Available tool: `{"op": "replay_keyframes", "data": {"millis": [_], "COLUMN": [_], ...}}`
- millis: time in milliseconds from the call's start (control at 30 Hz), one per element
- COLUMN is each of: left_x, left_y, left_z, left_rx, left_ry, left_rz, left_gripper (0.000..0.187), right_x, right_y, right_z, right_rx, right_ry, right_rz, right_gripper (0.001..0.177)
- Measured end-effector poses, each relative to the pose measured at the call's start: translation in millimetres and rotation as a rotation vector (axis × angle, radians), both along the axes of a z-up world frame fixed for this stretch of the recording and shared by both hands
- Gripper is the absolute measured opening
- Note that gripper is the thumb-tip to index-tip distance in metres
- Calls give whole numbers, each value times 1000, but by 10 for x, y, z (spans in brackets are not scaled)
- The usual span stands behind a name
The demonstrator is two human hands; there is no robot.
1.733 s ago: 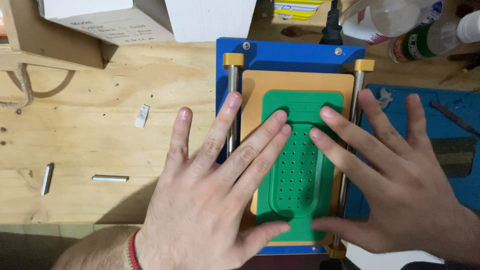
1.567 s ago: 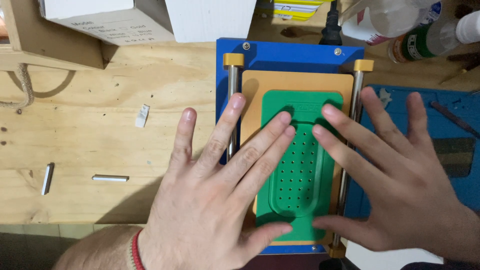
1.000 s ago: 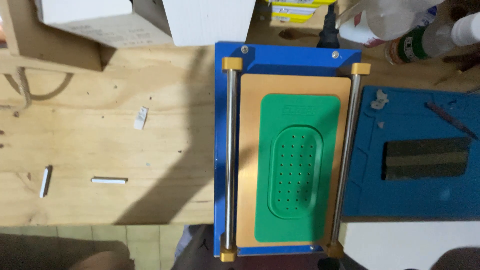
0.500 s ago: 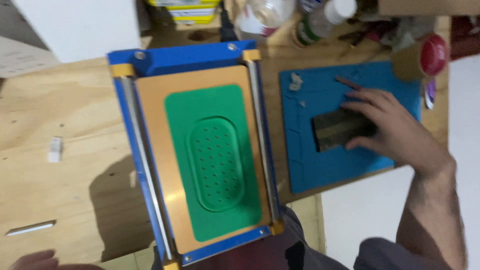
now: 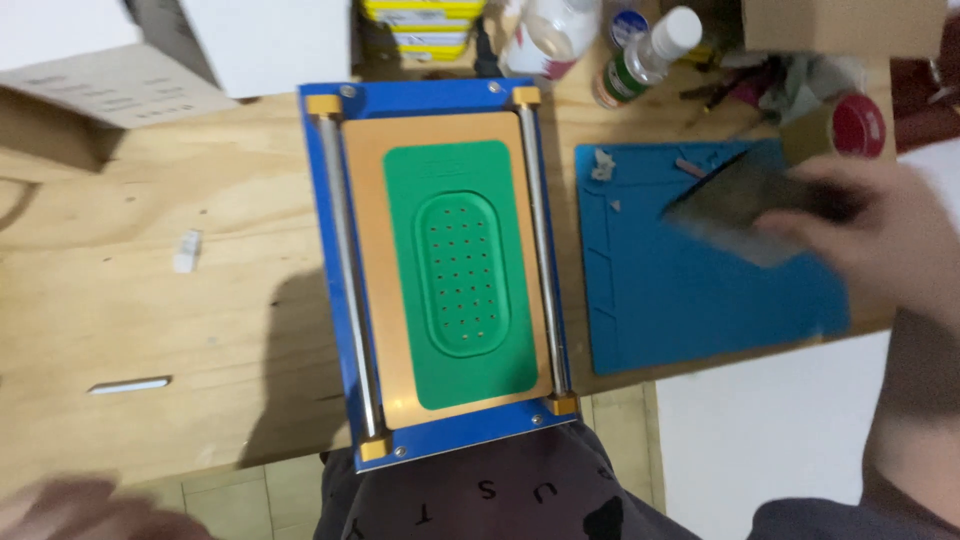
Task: The person places a smartphone screen assembly into a blue and gold alignment jig, carefully positioning the ribbon cable. They then cut a piece of masking tape with scissors and apply it to secure the ribbon cable in place. Finally, the person adjusts the alignment jig's metal rods.
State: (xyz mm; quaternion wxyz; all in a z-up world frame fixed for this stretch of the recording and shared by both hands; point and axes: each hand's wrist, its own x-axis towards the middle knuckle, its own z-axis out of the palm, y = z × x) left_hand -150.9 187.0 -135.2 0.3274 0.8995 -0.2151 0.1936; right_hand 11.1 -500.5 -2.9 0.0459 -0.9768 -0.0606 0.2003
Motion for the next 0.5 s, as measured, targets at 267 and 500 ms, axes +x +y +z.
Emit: {"op": "replay_keyframes", "data": {"millis": [267,500], "left_x": [1524,2159], "left_y": [-1836,-1855], "left_z": [1776,1487], "left_rx": [-207,275], "left_ry": [18,-569], "left_rz": [-373,-137], "left_gripper": [24,39], "right_x": [321,590], "right_y": [1513,2243], "right_z": [542,478], "right_rx": [1277,1626], "right_ry": [-125,201], "right_rz": [-182,-230], "right_gripper": [39,48]}}
